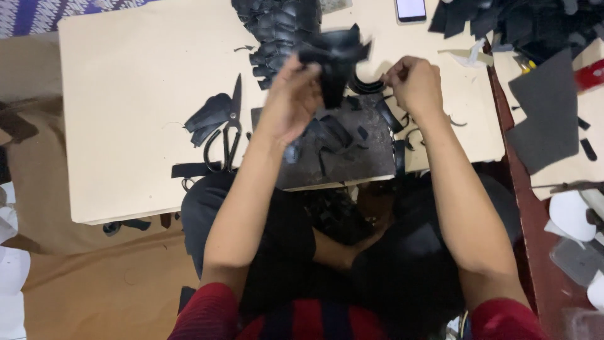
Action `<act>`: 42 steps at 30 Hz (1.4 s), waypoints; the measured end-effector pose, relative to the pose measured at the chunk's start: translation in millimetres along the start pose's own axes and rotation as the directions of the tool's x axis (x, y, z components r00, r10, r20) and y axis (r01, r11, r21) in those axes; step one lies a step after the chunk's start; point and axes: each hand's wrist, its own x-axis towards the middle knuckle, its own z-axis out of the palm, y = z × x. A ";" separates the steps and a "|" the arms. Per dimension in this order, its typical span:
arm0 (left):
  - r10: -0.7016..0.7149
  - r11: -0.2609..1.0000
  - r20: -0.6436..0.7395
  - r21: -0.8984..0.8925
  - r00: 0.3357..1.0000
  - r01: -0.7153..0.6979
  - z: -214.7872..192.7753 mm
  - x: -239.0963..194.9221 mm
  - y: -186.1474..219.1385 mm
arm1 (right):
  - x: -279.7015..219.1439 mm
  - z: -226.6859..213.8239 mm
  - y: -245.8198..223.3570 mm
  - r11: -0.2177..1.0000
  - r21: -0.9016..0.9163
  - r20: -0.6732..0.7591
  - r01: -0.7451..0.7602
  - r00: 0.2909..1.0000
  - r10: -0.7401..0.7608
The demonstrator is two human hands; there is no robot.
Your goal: The person assembles small black leather pieces by hand, folding and attaching them to a larger leather structure on a workbench. The person repeatedly picks up individual pieces, folds them, and secures them to the growing assembly.
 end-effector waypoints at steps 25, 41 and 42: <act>0.179 0.983 -0.351 0.033 0.919 -0.178 -36.3 5.1 22.9 | 3.8 26.3 -33.0 0.990 -0.046 0.305 0.133 0.946 -0.113; -0.030 0.986 -0.430 0.134 0.902 0.096 -32.7 10.1 4.8 | -39.3 6.3 -81.2 0.822 0.365 0.552 -0.437 0.813 0.187; -0.065 0.984 -0.429 0.125 0.901 0.131 -32.0 10.0 4.6 | -41.4 -6.3 -87.3 0.654 0.543 0.550 -0.527 0.811 0.197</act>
